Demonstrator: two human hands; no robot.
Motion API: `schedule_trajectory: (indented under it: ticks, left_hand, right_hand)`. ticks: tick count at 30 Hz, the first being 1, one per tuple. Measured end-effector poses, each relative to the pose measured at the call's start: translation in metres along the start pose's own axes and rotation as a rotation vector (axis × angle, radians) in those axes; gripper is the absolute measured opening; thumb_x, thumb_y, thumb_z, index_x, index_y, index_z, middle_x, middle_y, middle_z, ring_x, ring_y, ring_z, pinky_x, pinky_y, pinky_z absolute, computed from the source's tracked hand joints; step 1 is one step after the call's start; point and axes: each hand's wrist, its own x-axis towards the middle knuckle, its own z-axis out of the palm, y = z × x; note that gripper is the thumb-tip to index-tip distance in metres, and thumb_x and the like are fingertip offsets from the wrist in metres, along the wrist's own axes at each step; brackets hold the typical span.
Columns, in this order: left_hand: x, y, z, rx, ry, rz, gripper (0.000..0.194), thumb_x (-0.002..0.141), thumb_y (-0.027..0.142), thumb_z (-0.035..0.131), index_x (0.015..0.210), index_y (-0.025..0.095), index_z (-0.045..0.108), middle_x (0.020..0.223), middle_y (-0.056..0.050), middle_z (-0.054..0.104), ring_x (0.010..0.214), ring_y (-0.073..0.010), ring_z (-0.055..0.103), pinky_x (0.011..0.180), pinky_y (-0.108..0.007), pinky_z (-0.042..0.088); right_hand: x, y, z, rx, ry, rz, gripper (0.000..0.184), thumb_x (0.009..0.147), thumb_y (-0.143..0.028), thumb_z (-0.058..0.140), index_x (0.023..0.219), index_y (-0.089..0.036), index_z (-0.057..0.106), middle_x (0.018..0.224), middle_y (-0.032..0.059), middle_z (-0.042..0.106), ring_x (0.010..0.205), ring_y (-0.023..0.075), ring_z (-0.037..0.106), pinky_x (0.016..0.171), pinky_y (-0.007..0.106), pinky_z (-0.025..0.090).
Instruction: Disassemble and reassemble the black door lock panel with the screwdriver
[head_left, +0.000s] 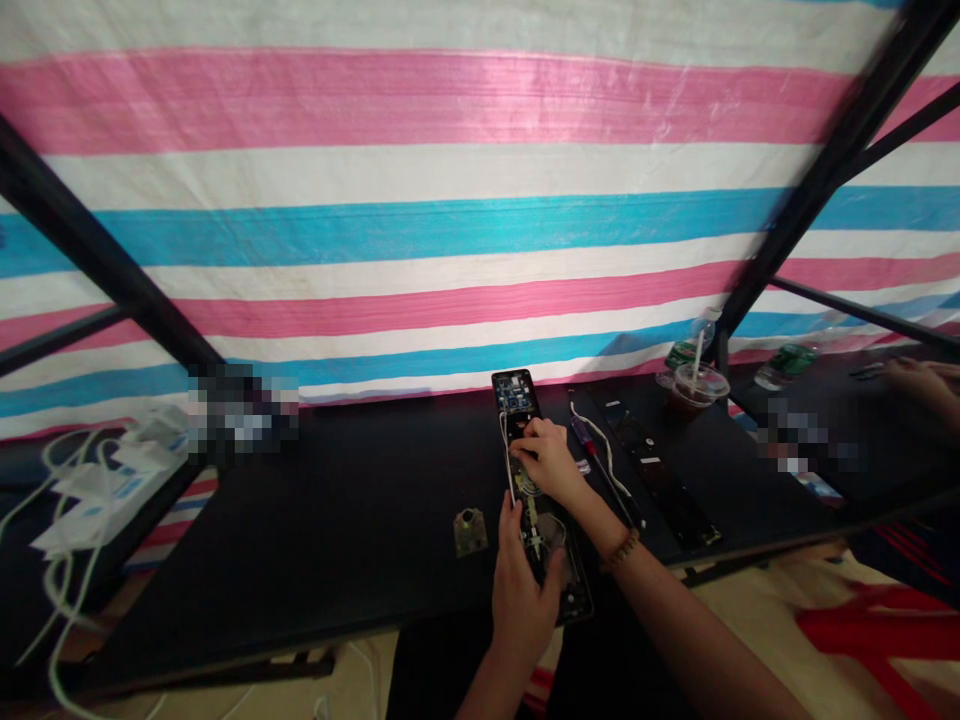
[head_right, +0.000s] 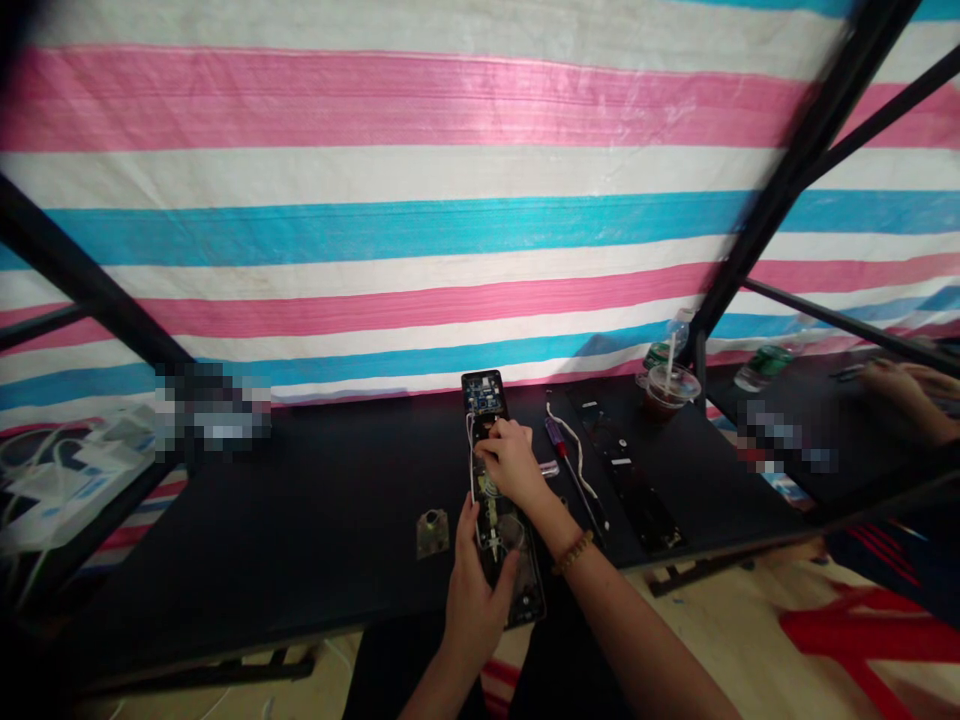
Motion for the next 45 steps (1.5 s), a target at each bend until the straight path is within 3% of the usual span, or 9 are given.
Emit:
schedule_trajectory:
  ticks: [19,30,45]
  left_hand:
    - [0.000,-0.001,0.001,-0.015,0.016,-0.004,0.066,0.097,0.029,0.056,0.155,0.023,0.025,0.163,-0.019,0.031,0.151,-0.0320,0.033,0.116,-0.055,0.040]
    - [-0.003,0.003,0.001,0.012,-0.029,-0.049,0.065,0.097,0.030,0.055,0.154,0.018,0.026,0.163,-0.021,0.030,0.151,-0.0314,0.032,0.118,-0.054,0.038]
    - [-0.005,0.004,0.001,-0.001,-0.041,-0.068,0.066,0.096,0.032,0.056,0.155,0.018,0.028,0.164,-0.021,0.029,0.152,-0.0319,0.031,0.118,-0.056,0.038]
  right_hand:
    - [-0.003,-0.002,0.001,-0.036,0.011,-0.011,0.012,0.089,-0.017,0.069,0.084,-0.024,0.078,0.089,0.0039,0.059,0.094,0.0217,0.053,0.083,0.038,0.032]
    - [-0.010,-0.004,0.003,-0.013,0.113,-0.030,0.013,0.087,-0.015,0.066,0.085,-0.023,0.076,0.141,0.0104,0.051,0.128,0.0337,0.041,0.096,0.048,0.037]
    - [-0.009,-0.001,0.004,0.005,0.092,-0.022,0.014,0.083,-0.015,0.065,0.082,-0.023,0.076,0.147,0.0093,0.049,0.133,0.0354,0.039,0.096,0.052,0.038]
